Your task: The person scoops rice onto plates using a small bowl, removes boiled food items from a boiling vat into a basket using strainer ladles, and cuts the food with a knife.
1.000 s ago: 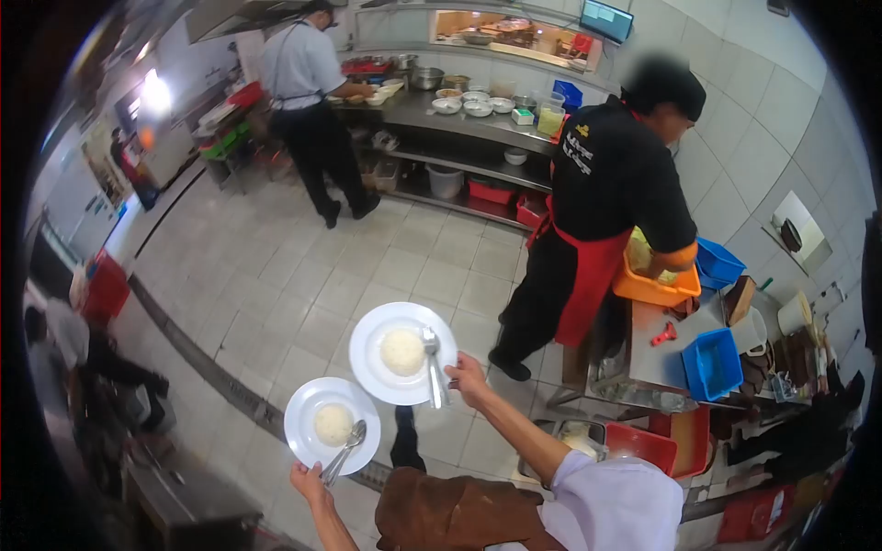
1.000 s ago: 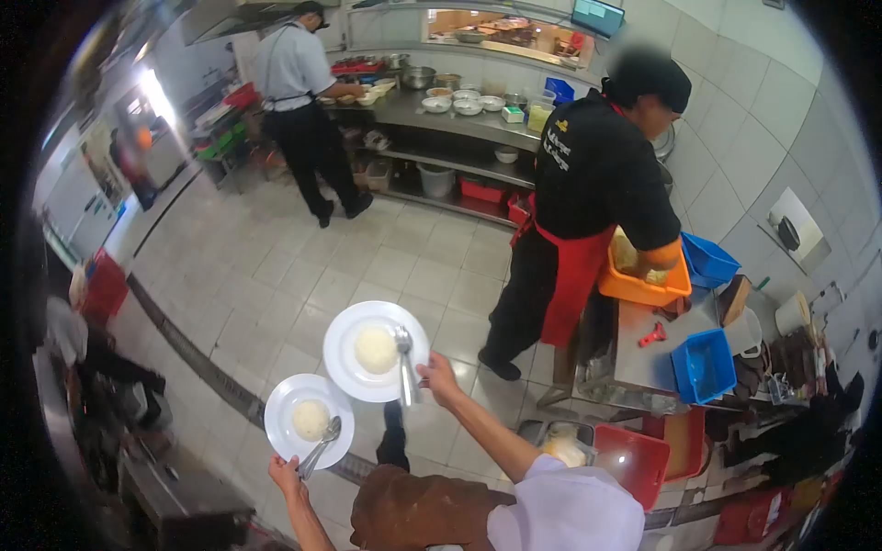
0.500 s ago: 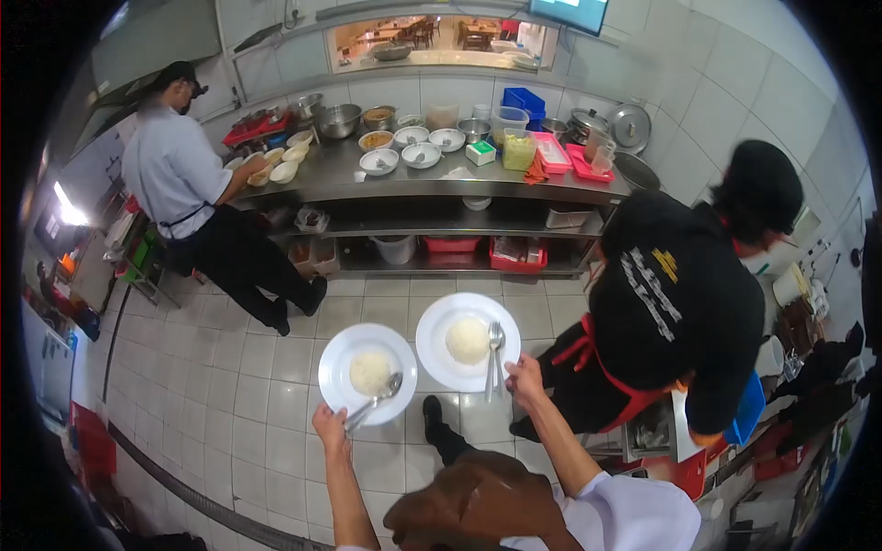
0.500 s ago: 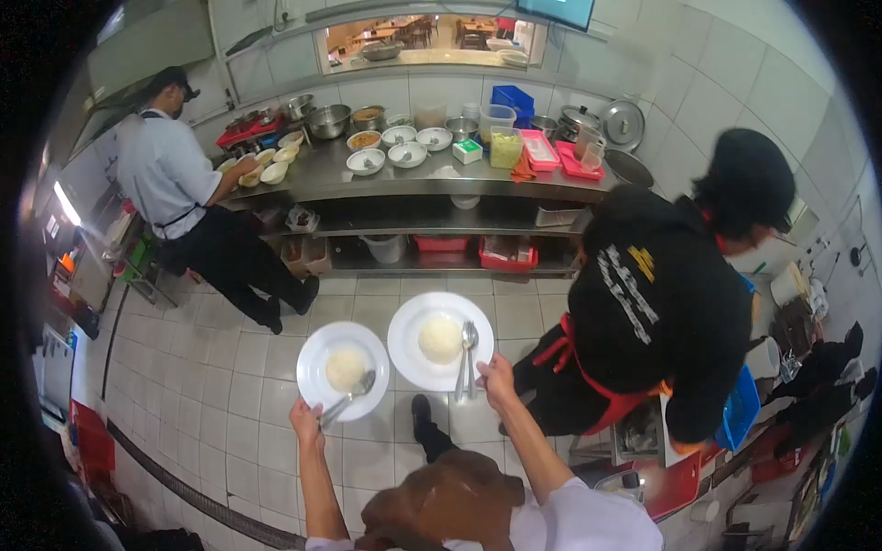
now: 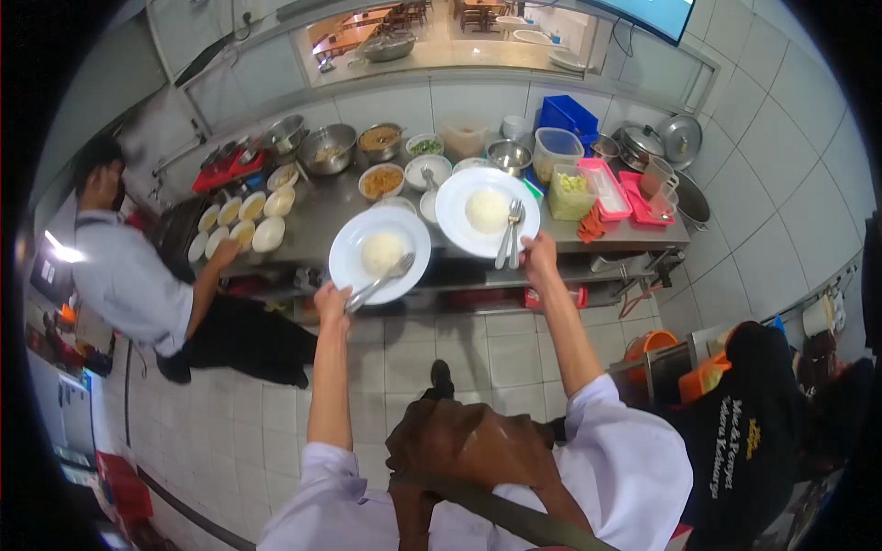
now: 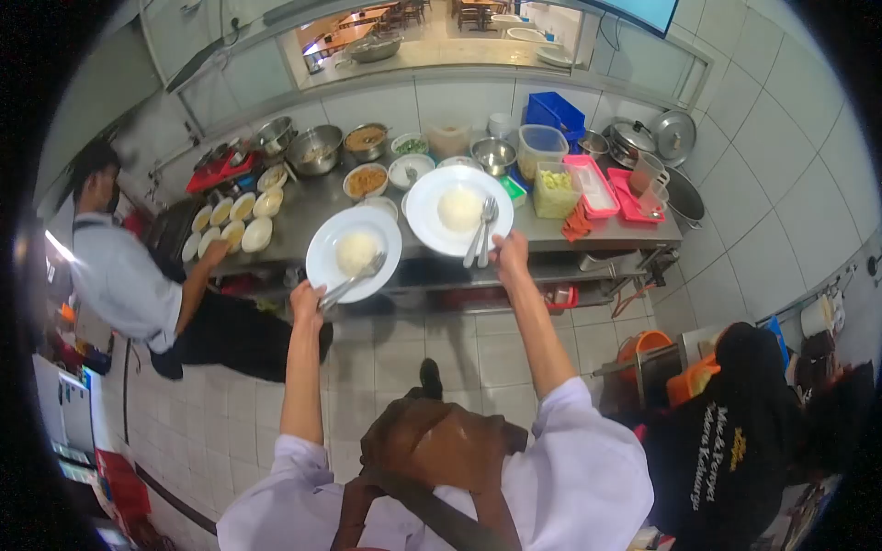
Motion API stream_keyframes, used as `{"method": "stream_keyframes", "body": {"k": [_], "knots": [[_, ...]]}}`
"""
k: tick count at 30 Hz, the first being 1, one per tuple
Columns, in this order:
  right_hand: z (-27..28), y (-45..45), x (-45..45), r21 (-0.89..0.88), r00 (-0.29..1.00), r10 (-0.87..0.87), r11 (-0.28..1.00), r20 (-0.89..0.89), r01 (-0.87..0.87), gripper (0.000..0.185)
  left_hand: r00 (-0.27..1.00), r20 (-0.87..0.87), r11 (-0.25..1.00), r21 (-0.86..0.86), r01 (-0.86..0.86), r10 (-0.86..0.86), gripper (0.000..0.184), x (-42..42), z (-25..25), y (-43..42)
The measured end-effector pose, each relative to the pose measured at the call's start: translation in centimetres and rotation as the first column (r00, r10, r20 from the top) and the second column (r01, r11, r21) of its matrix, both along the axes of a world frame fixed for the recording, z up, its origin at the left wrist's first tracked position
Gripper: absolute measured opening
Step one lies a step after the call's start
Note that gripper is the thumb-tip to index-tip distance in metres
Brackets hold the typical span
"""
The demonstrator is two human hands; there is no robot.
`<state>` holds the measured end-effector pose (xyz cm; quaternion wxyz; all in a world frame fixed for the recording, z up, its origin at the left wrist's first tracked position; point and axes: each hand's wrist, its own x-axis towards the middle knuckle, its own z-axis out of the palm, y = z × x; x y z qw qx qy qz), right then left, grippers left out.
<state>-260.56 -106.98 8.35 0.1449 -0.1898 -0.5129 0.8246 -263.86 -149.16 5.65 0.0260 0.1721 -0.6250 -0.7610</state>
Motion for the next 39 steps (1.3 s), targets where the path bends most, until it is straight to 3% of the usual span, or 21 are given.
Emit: {"method": "stream_keyframes", "body": {"k": [2, 5, 9, 10, 13, 15, 16, 17, 21, 24, 25, 29, 31, 33, 35, 37, 38, 39], "knots": [[1.2, 1.7, -8.2, -0.009, 0.999, -0.036, 0.999, -0.038, 0.036, 0.024, 0.999, -0.006, 0.998, 0.048, -0.033, 0.034, 0.023, -9.3, 1.1, 2.1], [5.2, 4.2, -19.2, -0.001, 0.993, -0.084, 0.996, -0.088, 0.085, 0.028, 0.993, -0.096, 0.996, 0.056, 0.068, -0.062, 0.021, -22.7, 3.8, 5.4], [8.0, 9.0, -33.1, 0.049, 0.986, -0.118, 0.991, -0.118, 0.125, 0.014, 0.984, -0.154, 0.984, 0.145, 0.107, -0.085, 0.018, -39.2, 6.2, 11.1], [8.2, 10.8, -37.0, 0.066, 0.988, -0.118, 0.990, -0.103, 0.125, 0.014, 0.992, -0.120, 0.992, 0.118, 0.049, -0.035, 0.016, -43.5, 6.7, 12.8], [10.8, 14.9, -46.6, 0.130, 0.981, -0.189, 0.972, -0.044, 0.193, 0.016, 0.999, -0.037, 0.999, -0.038, 0.024, -0.026, 0.020, -52.0, 10.6, 17.9], [9.9, 17.7, -52.7, 0.118, 0.962, -0.212, 0.965, -0.169, 0.234, 0.017, 0.996, -0.081, 0.999, -0.030, 0.034, -0.036, 0.021, -56.1, 9.4, 20.2], [9.3, 19.3, -56.1, 0.163, 0.952, -0.259, 0.945, -0.162, 0.285, 0.018, 0.996, -0.088, 0.997, 0.072, -0.009, 0.015, 0.022, -59.1, 10.2, 22.1], [11.0, 19.7, -57.4, 0.090, 0.957, -0.241, 0.962, -0.159, 0.257, 0.016, 0.994, -0.097, 0.985, 0.166, -0.040, 0.056, 0.023, -62.2, 11.9, 24.1], [10.3, 23.8, -65.0, 0.062, 0.943, -0.309, 0.946, -0.124, 0.318, 0.012, 0.995, -0.063, 0.975, 0.211, -0.066, 0.081, 0.025, -70.1, 12.4, 28.6], [9.7, 26.0, -68.3, 0.089, 0.941, -0.334, 0.937, -0.051, 0.338, 0.011, 0.983, -0.024, 0.968, 0.179, -0.175, 0.182, 0.022, -74.1, 11.9, 31.8], [9.6, 26.8, -69.3, 0.133, 0.952, -0.305, 0.944, 0.012, 0.301, 0.013, 0.985, -0.024, 0.970, 0.179, -0.163, 0.170, 0.022, -75.1, 11.9, 32.7], [9.0, 27.0, -72.6, 0.172, 0.952, -0.306, 0.937, -0.024, 0.305, 0.016, 0.992, -0.023, 0.990, 0.075, -0.118, 0.120, 0.027, -77.8, 12.4, 34.9], [10.6, 25.6, -71.8, 0.009, 0.979, -0.186, 0.982, -0.088, 0.187, 0.027, 0.996, -0.021, 0.983, 0.161, -0.088, 0.092, 0.031, -77.4, 13.5, 35.6], [11.3, 24.3, -69.7, -0.038, 0.983, -0.159, 0.987, -0.093, 0.156, 0.025, 0.998, -0.017, 0.979, 0.194, -0.061, 0.065, 0.029, -77.2, 13.5, 35.4], [10.7, 22.3, -66.3, -0.098, 0.983, -0.158, 0.984, -0.091, 0.149, 0.024, 0.997, -0.039, 0.941, 0.332, 0.072, -0.062, 0.026, -74.8, 14.4, 34.7], [8.4, 19.5, -60.6, -0.004, 0.974, -0.192, 0.981, -0.124, 0.193, 0.021, 0.970, -0.243, 0.938, 0.340, 0.066, 0.020, 0.048, -74.8, 10.3, 32.6], [6.0, 18.1, -57.3, -0.035, 0.969, -0.156, 0.988, -0.191, 0.152, 0.021, 0.957, -0.291, 0.938, 0.326, 0.120, -0.021, 0.055, -69.3, 12.8, 32.5], [1.9, 17.4, -54.5, -0.015, 0.961, -0.022, 1.000, -0.275, 0.019, 0.023, 0.892, -0.427, 0.959, 0.156, 0.238, -0.152, 0.048, -65.3, 12.3, 32.0]]}}
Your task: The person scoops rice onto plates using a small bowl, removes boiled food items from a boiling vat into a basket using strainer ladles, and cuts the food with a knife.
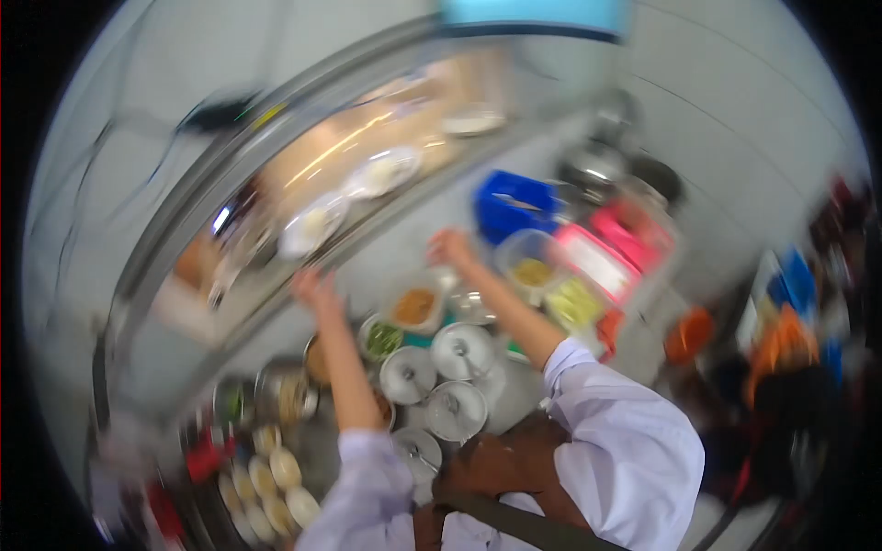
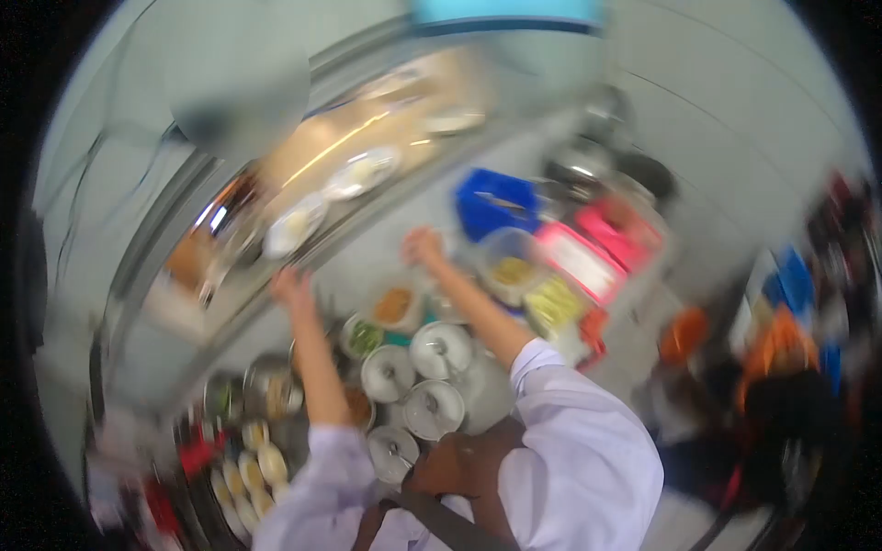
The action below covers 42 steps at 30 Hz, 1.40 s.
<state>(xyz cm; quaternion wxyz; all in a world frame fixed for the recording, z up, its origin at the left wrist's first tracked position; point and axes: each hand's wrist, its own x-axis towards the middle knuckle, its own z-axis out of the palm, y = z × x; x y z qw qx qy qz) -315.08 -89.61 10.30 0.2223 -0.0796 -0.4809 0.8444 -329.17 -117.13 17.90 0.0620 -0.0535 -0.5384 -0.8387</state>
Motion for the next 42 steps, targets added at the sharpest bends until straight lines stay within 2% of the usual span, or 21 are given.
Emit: {"method": "stream_keyframes", "body": {"k": [1, 2, 3, 4, 9, 13, 15, 20, 24, 26, 28, 29, 31, 34, 35, 36, 37, 38, 39, 40, 42], "knots": [[-1.0, -2.5, 5.1, -0.119, 0.994, -0.069, 0.990, 0.085, 0.079, 0.028, 0.982, -0.174, 0.989, -0.140, 0.055, -0.079, 0.041, 3.7, -0.7, -0.2], [-3.2, -5.3, 9.4, 0.170, 0.928, -0.353, 0.928, 0.118, 0.332, 0.027, 0.929, -0.335, 0.965, -0.252, 0.074, -0.159, 0.035, 7.7, -1.3, -0.2], [-5.5, -7.9, 14.8, -0.098, 0.955, -0.291, 0.950, 0.057, 0.295, 0.021, 0.979, -0.125, 0.987, 0.017, 0.162, -0.158, 0.031, 15.8, 2.0, 1.6], [-8.2, -10.4, 18.8, 0.229, 0.889, -0.433, 0.890, 0.148, 0.395, 0.013, 0.974, -0.119, 0.980, -0.072, 0.186, -0.194, 0.030, 20.7, 2.0, 2.8], [-13.1, -22.8, 45.1, 0.145, 0.770, -0.439, 0.895, 0.464, 0.423, 0.011, 0.740, -0.189, 0.759, -0.054, 0.648, -0.645, 0.025, 39.9, -3.6, 6.3], [-17.3, -29.8, 63.2, -0.038, 0.529, -0.531, 0.682, 0.662, 0.731, 0.009, 0.419, -0.237, 0.444, -0.061, 0.894, -0.877, 0.028, 58.4, -4.2, 6.2], [-18.2, -33.2, 70.9, -0.103, 0.411, -0.612, 0.473, 0.676, 0.875, 0.009, 0.115, -0.214, 0.135, -0.084, 0.987, -0.970, 0.025, 66.6, -3.7, 4.5], [-18.8, -40.5, 90.2, -0.180, 0.065, -0.742, -0.077, 0.668, 0.981, 0.006, -0.445, -0.024, -0.432, -0.196, 0.880, -0.895, 0.042, 85.9, -7.9, 0.6], [-19.0, -45.7, 104.0, -0.217, -0.054, -0.744, -0.262, 0.666, 0.940, 0.007, -0.721, 0.279, -0.772, -0.191, 0.606, -0.634, 0.046, 102.8, -11.5, -3.4], [-18.9, -47.9, 110.6, -0.095, -0.204, -0.742, -0.339, 0.639, 0.936, 0.006, -0.762, 0.371, -0.834, -0.074, 0.546, -0.531, 0.050, 110.8, -15.8, -4.8], [-16.4, -48.5, 116.2, 0.533, -0.594, -0.686, -0.344, 0.419, 0.773, 0.025, -0.798, 0.441, -0.879, 0.040, 0.475, -0.411, 0.053, 119.6, -18.7, -5.3], [-13.7, -48.5, 118.2, 0.757, -0.721, -0.667, -0.368, 0.189, 0.540, 0.035, -0.838, 0.490, -0.836, 0.334, 0.436, -0.241, 0.057, 123.4, -19.6, -5.5], [-9.0, -48.0, 123.2, 0.835, -0.572, -0.820, -0.323, -0.011, 0.446, 0.050, -0.882, 0.472, -0.620, 0.695, 0.363, 0.013, 0.069, 130.1, -21.2, -6.1], [-8.7, -46.2, 131.0, 0.973, -0.292, -0.953, -0.136, -0.077, 0.186, 0.062, -0.972, 0.212, -0.679, 0.729, 0.087, 0.102, 0.076, 140.8, -18.0, -6.7], [-8.6, -46.1, 135.4, 0.992, -0.279, -0.960, -0.068, -0.036, 0.106, 0.065, -0.970, 0.217, -0.398, 0.904, 0.157, 0.110, 0.079, 144.7, -17.4, -5.7], [-13.1, -45.1, 141.5, 0.978, -0.560, -0.821, -0.010, 0.112, 0.210, 0.067, -0.958, 0.260, -0.080, 0.965, 0.252, 0.118, 0.082, 148.5, -17.4, -3.9], [-18.4, -44.7, 147.7, 0.943, -0.760, -0.591, 0.006, 0.271, 0.332, 0.070, -0.912, 0.409, -0.467, 0.800, 0.377, -0.035, 0.085, 151.8, -18.3, -1.9], [-19.1, -45.7, 154.6, 0.768, -0.778, -0.190, -0.139, 0.599, 0.626, 0.069, -0.872, 0.432, -0.751, 0.491, 0.440, -0.229, 0.088, 155.2, -19.6, -0.1], [-19.0, -47.1, 160.7, 0.537, -0.523, 0.154, -0.401, 0.838, 0.742, 0.069, -0.835, 0.473, -0.754, 0.430, 0.497, -0.281, 0.089, 158.4, -20.7, 2.1], [-18.7, -47.8, 164.5, 0.548, -0.528, 0.177, -0.429, 0.831, 0.718, 0.069, -0.796, 0.493, -0.748, 0.364, 0.555, -0.350, 0.091, 162.4, -21.2, 4.2], [-17.4, -46.1, 167.6, 0.926, -0.891, -0.294, -0.050, 0.345, 0.374, 0.072, -0.801, 0.510, -0.792, 0.324, 0.517, -0.314, 0.093, 169.0, -21.7, 7.6]]}}
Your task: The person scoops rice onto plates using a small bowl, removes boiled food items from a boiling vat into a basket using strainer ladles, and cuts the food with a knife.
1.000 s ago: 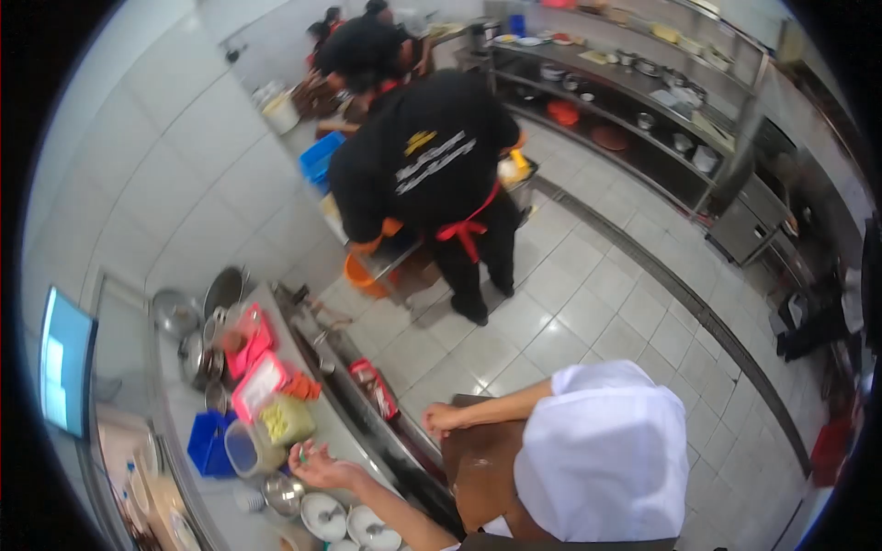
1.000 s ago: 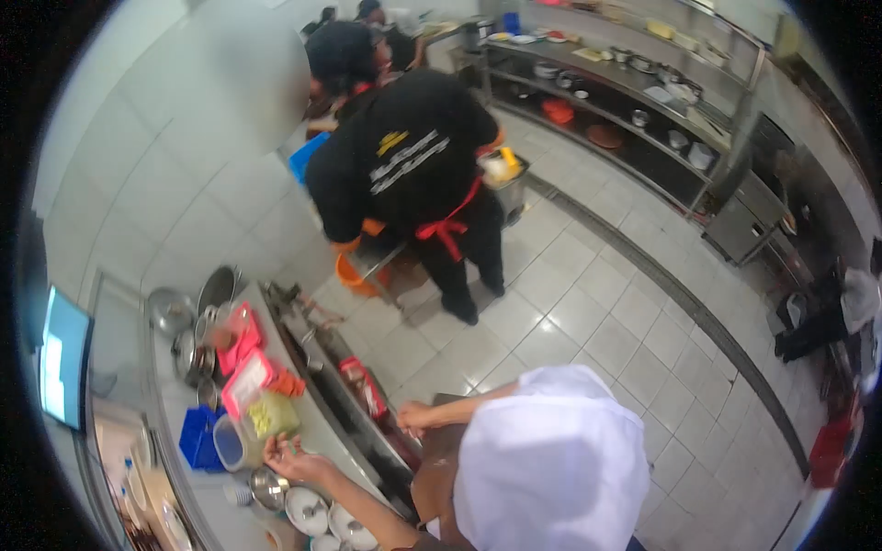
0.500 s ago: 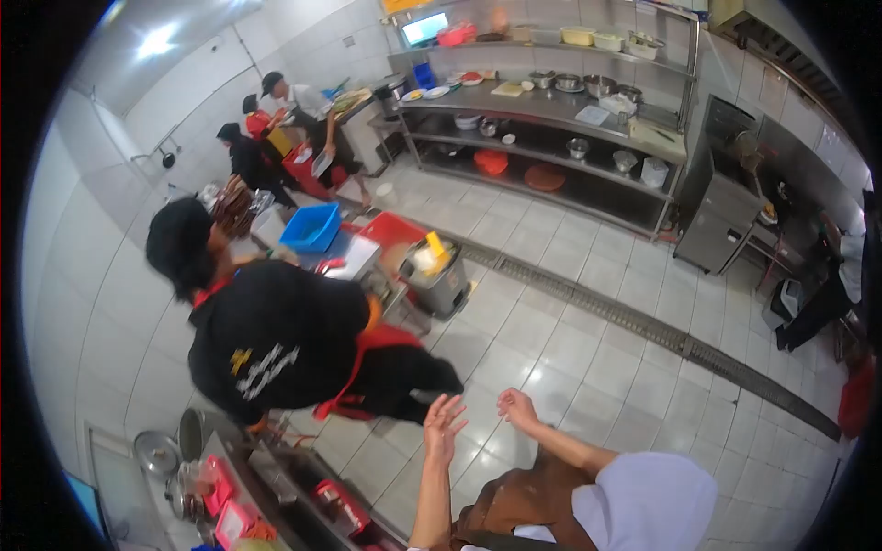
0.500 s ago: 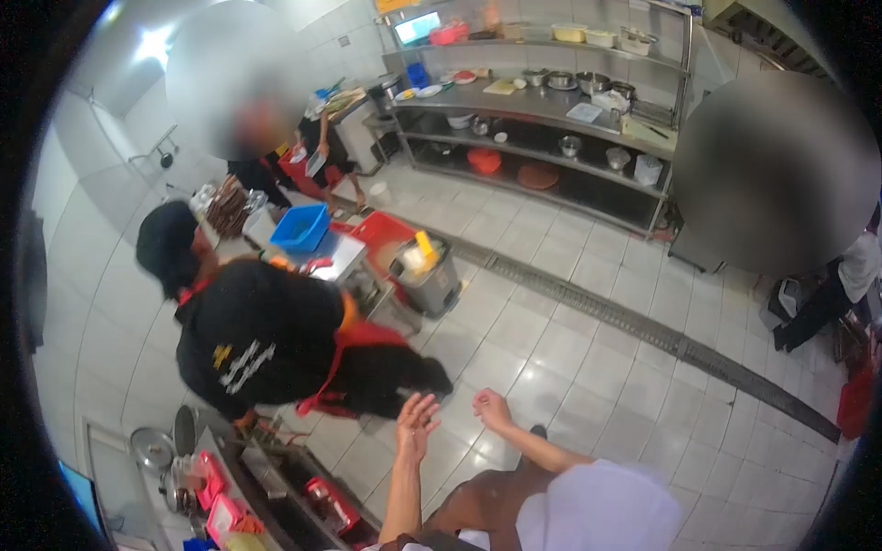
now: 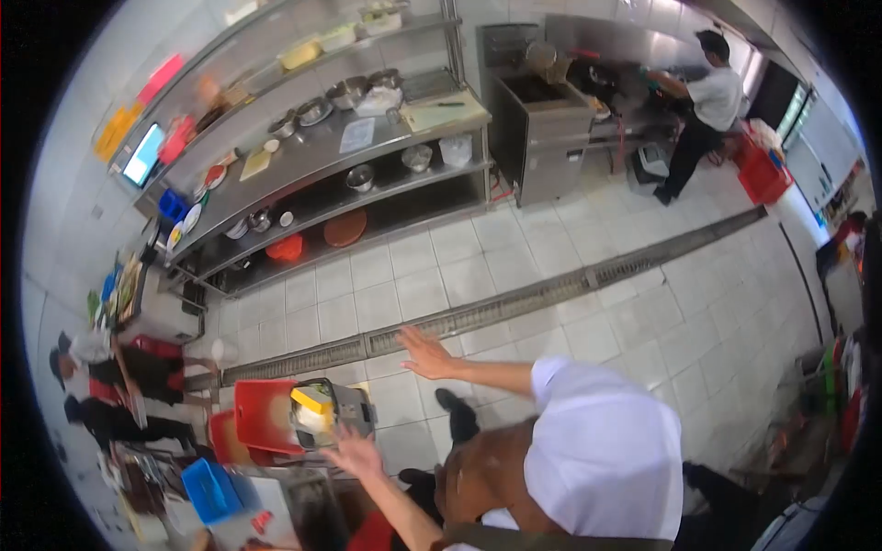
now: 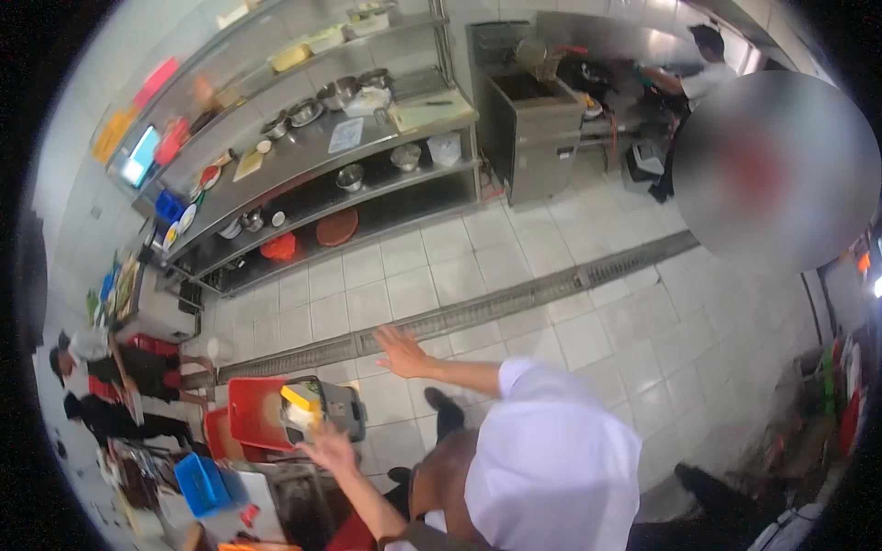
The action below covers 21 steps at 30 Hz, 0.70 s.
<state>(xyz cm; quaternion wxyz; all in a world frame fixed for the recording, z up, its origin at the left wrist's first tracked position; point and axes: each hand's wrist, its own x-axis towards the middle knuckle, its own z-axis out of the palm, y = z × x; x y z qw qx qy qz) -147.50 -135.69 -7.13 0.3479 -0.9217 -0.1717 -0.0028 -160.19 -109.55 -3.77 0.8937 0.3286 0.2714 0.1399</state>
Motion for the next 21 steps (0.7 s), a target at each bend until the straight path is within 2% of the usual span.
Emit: {"method": "stream_keyframes", "body": {"k": [2, 4, 5, 6, 7, 8, 9, 10, 11, 12, 13, 14, 15, 17, 18, 20, 21], "knots": [[2.3, 3.0, 3.0, 0.134, 0.959, 0.226, 0.959, 0.172, -0.250, 0.073, 0.955, 0.043, 0.953, -0.069, 0.296, -0.294, 0.094, 8.5, -3.3, 2.4], [5.9, 5.5, 6.6, 0.279, 0.839, 0.407, 0.812, 0.360, -0.513, 0.069, 0.918, 0.041, 0.907, -0.143, 0.395, -0.394, 0.091, 16.8, -1.3, 0.7], [6.0, 5.9, 10.6, 0.266, 0.849, 0.388, 0.829, 0.358, -0.492, 0.069, 0.852, 0.174, 0.840, -0.158, 0.520, -0.494, 0.090, 21.5, -1.3, -0.2], [5.6, 6.8, 13.6, 0.321, 0.878, 0.416, 0.819, 0.237, -0.475, 0.063, 0.767, 0.302, 0.763, -0.160, 0.627, -0.567, 0.088, 25.5, -1.7, -0.6], [4.5, 7.8, 16.6, 0.373, 0.894, 0.434, 0.815, 0.113, -0.443, 0.058, 0.818, 0.201, 0.813, -0.131, 0.568, -0.539, 0.084, 29.2, 0.3, -1.7], [-3.0, 8.1, 21.1, 0.274, 0.951, 0.308, 0.913, 0.021, -0.301, 0.053, 0.867, 0.097, 0.863, -0.094, 0.497, -0.489, 0.080, 32.9, 2.4, -2.7], [-10.7, 8.6, 25.5, 0.156, 0.982, 0.176, 0.974, -0.069, -0.164, 0.049, 0.848, 0.089, 0.852, 0.073, 0.518, -0.523, 0.076, 36.8, 1.2, -2.0], [-10.1, 8.0, 27.0, 0.335, 0.990, -0.091, 0.934, -0.103, 0.121, 0.047, 0.836, 0.078, 0.822, 0.251, 0.511, -0.543, 0.072, 41.4, -0.1, -0.4], [-10.8, 7.2, 29.6, 0.332, 0.980, -0.189, 0.922, -0.066, 0.200, 0.048, 0.815, 0.075, 0.784, 0.336, 0.521, -0.574, 0.069, 45.1, 0.0, 0.8], [-6.8, 6.8, 31.4, 0.230, 0.930, -0.301, 0.909, -0.212, 0.347, 0.051, 0.805, 0.061, 0.746, 0.422, 0.515, -0.590, 0.065, 48.5, 0.4, 2.0], [-6.5, 6.6, 33.4, 0.153, 0.892, -0.377, 0.894, -0.249, 0.421, 0.051, 0.788, 0.045, 0.752, 0.337, 0.566, -0.614, 0.064, 51.1, 2.8, 3.0], [-6.7, 6.4, 36.3, 0.196, 0.860, -0.358, 0.873, -0.364, 0.447, 0.049, 0.768, 0.040, 0.751, 0.243, 0.613, -0.640, 0.063, 53.5, 4.7, 4.5], [-9.7, 6.6, 39.8, 0.149, 0.875, -0.340, 0.901, -0.344, 0.408, 0.046, 0.814, 0.035, 0.793, 0.255, 0.554, -0.580, 0.063, 56.1, 4.2, 7.0], [-10.0, 9.2, 47.3, 0.005, 0.810, -0.344, 0.919, -0.474, 0.393, 0.039, 0.729, -0.022, 0.692, 0.297, 0.658, -0.684, 0.063, 61.8, 2.5, 11.6], [-10.5, 11.4, 51.7, 0.002, 0.830, -0.290, 0.944, -0.476, 0.331, 0.039, 0.773, -0.024, 0.735, 0.293, 0.612, -0.634, 0.063, 64.1, 1.5, 14.2], [-13.3, 17.5, 61.8, 0.042, 0.885, -0.130, 0.985, -0.448, 0.165, 0.032, 0.853, -0.126, 0.810, 0.271, 0.520, -0.506, 0.059, 67.9, 0.1, 20.1], [-16.4, 21.3, 66.8, 0.103, 0.969, -0.057, 0.991, -0.239, 0.083, 0.022, 0.873, -0.158, 0.831, 0.268, 0.488, -0.462, 0.059, 68.4, 0.6, 23.0]]}}
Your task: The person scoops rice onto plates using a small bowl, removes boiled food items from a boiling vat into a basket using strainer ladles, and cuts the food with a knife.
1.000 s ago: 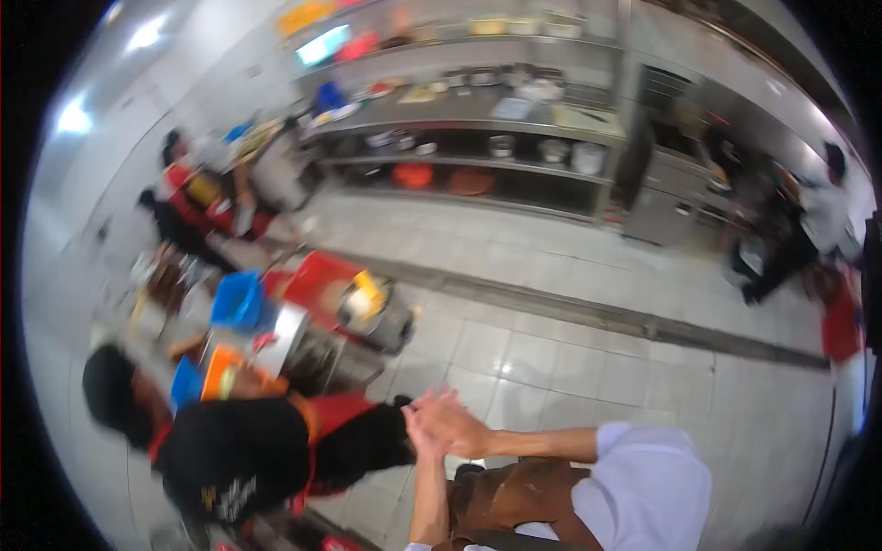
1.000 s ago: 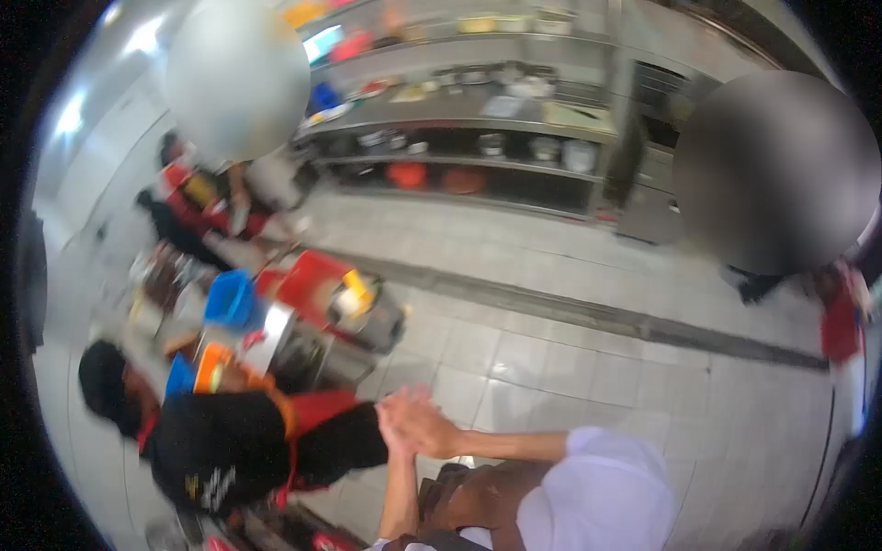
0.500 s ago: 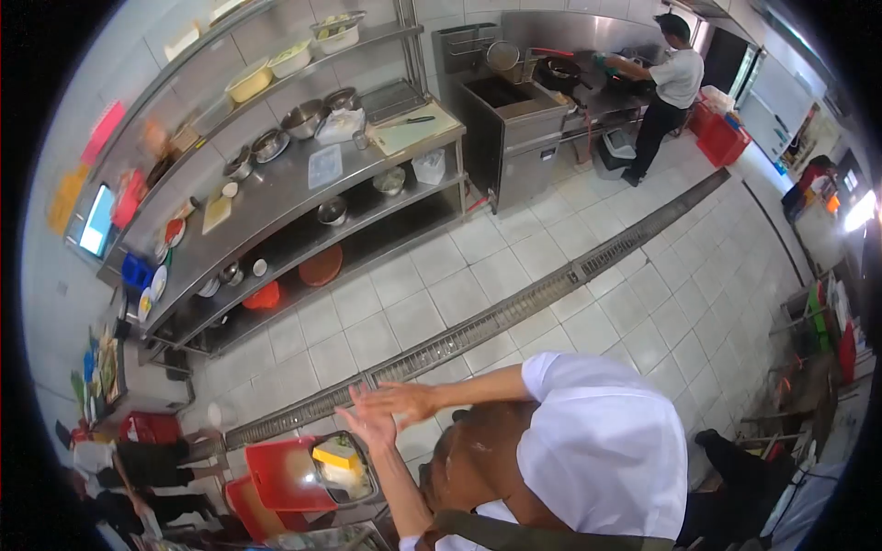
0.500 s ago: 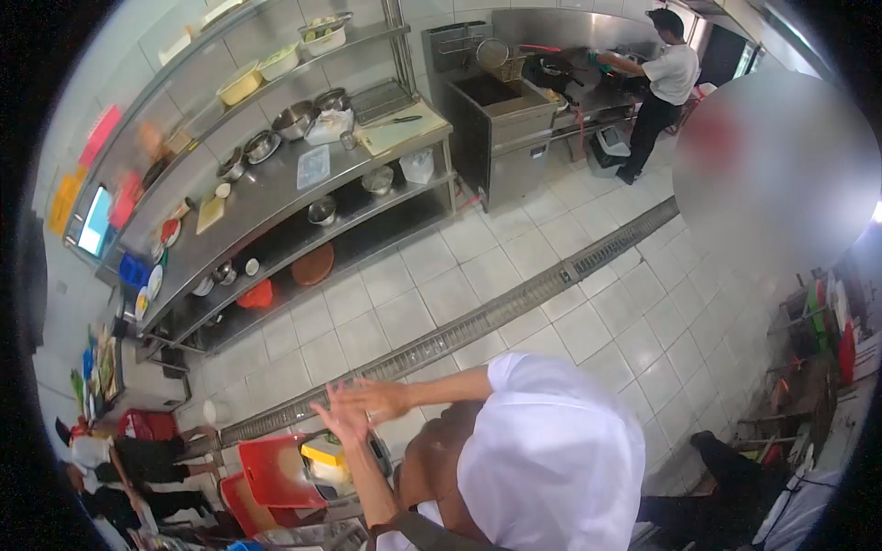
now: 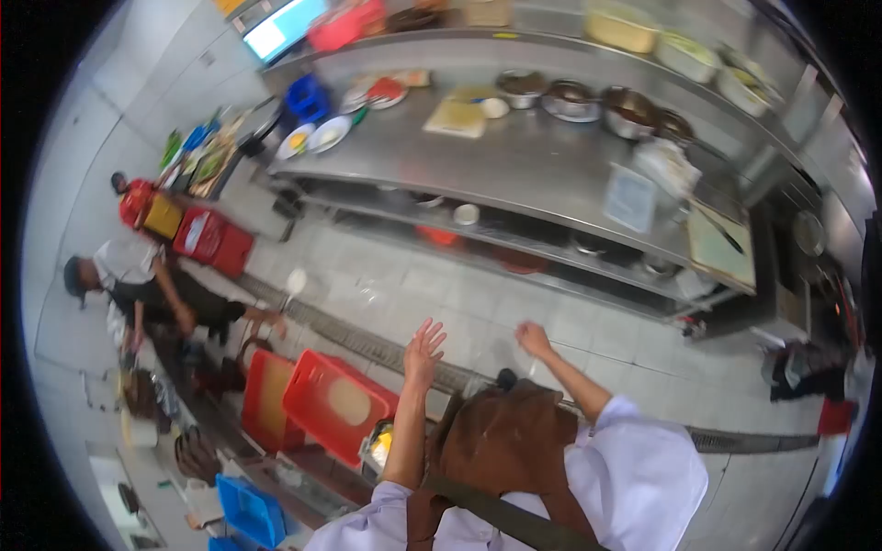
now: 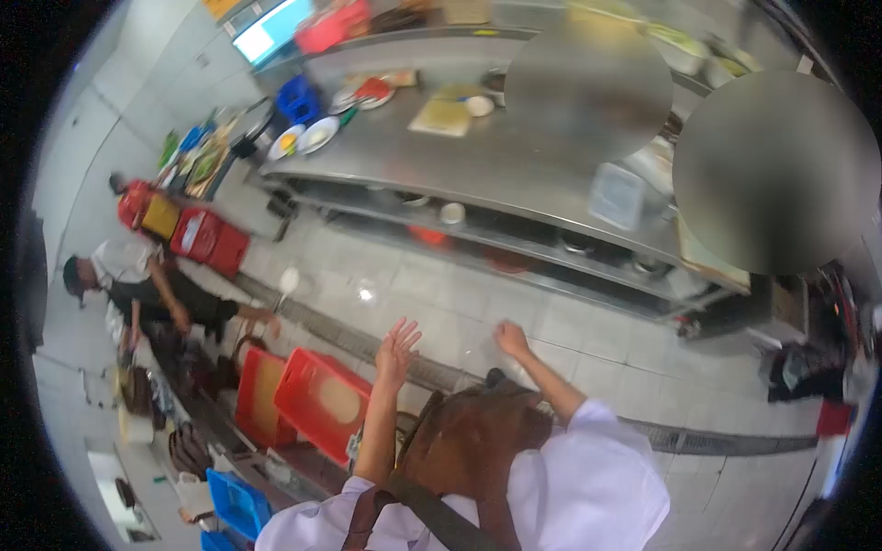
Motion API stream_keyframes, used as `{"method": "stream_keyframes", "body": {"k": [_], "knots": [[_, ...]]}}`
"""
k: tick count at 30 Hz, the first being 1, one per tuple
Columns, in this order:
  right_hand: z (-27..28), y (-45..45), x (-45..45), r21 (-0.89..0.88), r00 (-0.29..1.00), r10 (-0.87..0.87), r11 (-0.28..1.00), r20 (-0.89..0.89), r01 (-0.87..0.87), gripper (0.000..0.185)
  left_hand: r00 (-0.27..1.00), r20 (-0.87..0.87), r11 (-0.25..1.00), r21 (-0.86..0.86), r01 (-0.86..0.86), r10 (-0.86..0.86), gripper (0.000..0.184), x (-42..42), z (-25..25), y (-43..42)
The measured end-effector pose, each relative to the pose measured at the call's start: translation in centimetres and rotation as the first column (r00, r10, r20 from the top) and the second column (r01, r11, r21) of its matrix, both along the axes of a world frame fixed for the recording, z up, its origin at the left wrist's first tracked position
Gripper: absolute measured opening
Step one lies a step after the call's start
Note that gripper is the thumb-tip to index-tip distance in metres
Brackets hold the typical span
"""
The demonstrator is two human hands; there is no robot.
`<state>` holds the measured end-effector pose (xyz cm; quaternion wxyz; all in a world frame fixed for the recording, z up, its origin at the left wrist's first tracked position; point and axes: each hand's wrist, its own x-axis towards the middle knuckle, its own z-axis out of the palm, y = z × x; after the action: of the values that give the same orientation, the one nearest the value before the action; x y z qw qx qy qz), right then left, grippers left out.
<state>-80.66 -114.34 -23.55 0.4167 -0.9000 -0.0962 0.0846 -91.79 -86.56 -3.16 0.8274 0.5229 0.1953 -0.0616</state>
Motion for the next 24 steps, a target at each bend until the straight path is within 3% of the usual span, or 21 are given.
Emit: {"method": "stream_keyframes", "body": {"k": [2, 3, 4, 6, 8, 9, 11, 13, 15, 17, 18, 19, 20, 21, 22, 24], "knots": [[3.4, 9.2, 9.5, 0.262, 0.981, 0.078, 0.965, -0.180, -0.028, 0.019, 0.990, 0.005, 0.988, 0.059, -0.142, 0.142, 0.059, 2.0, 1.2, 5.1], [4.4, 14.1, 14.2, 0.303, 0.975, 0.139, 0.950, -0.171, -0.082, 0.017, 0.978, 0.011, 0.976, 0.057, -0.209, 0.209, 0.059, 2.7, 1.2, 8.0], [2.4, 19.5, 19.7, 0.307, 0.985, 0.174, 0.937, 0.001, -0.166, 0.014, 0.962, 0.013, 0.961, 0.053, -0.272, 0.271, 0.058, 2.3, 0.5, 11.1], [4.0, 33.9, 32.6, 0.458, 0.947, 0.241, 0.880, -0.212, -0.121, 0.014, 0.826, -0.047, 0.827, 0.063, -0.558, 0.561, 0.059, 2.9, -2.5, 19.0], [9.3, 41.3, 38.6, 0.655, 0.837, 0.350, 0.755, -0.420, 0.013, 0.013, 0.677, -0.125, 0.684, 0.014, -0.729, 0.725, 0.058, 3.4, -5.4, 23.8], [10.4, 44.6, 40.8, 0.656, 0.833, 0.360, 0.755, -0.420, 0.004, 0.013, 0.669, -0.125, 0.676, 0.015, -0.737, 0.733, 0.058, 3.7, -7.1, 26.5], [12.5, 50.8, 45.9, 0.578, 0.846, 0.214, 0.805, -0.489, 0.131, 0.014, 0.447, -0.332, 0.502, 0.100, -0.859, 0.831, 0.050, 6.4, -10.1, 31.3], [13.0, 56.6, 50.5, 0.588, 0.843, 0.196, 0.792, -0.501, 0.165, 0.018, 0.384, -0.285, 0.440, 0.170, -0.882, 0.878, 0.039, 11.8, -7.2, 33.5], [11.8, 61.1, 54.6, 0.587, 0.836, 0.180, 0.785, -0.518, 0.195, 0.021, 0.496, -0.034, 0.477, 0.343, -0.809, 0.867, 0.030, 15.7, -6.4, 36.0], [10.6, 66.0, 59.3, 0.627, 0.791, 0.264, 0.757, -0.552, 0.185, 0.029, 0.492, -0.025, 0.471, 0.336, -0.816, 0.870, 0.023, 20.1, -5.7, 37.9], [10.7, 68.4, 61.9, 0.640, 0.795, 0.286, 0.751, -0.534, 0.160, 0.029, 0.586, -0.016, 0.535, 0.429, -0.728, 0.810, 0.023, 22.0, -6.0, 38.8], [10.3, 70.1, 63.9, 0.618, 0.720, 0.324, 0.764, -0.614, 0.184, 0.031, 0.669, -0.020, 0.578, 0.523, -0.626, 0.743, 0.022, 23.8, -6.5, 39.5], [9.8, 72.0, 65.9, 0.593, 0.636, 0.357, 0.780, -0.684, 0.200, 0.033, 0.655, -0.012, 0.524, 0.611, -0.593, 0.755, 0.023, 25.7, -6.4, 39.3], [8.5, 73.9, 67.6, 0.624, 0.618, 0.368, 0.736, -0.695, 0.263, 0.034, 0.656, -0.062, 0.580, 0.537, -0.613, 0.752, 0.028, 27.0, -6.9, 39.3], [7.3, 75.8, 69.6, 0.646, 0.596, 0.380, 0.690, -0.707, 0.326, 0.036, 0.646, -0.125, 0.584, 0.580, -0.569, 0.753, 0.030, 27.7, -8.8, 39.5], [5.4, 79.4, 72.5, 0.577, 0.608, 0.244, 0.686, -0.756, 0.443, 0.038, 0.662, -0.127, 0.577, 0.627, -0.523, 0.738, 0.032, 28.9, -11.8, 39.5]]}}
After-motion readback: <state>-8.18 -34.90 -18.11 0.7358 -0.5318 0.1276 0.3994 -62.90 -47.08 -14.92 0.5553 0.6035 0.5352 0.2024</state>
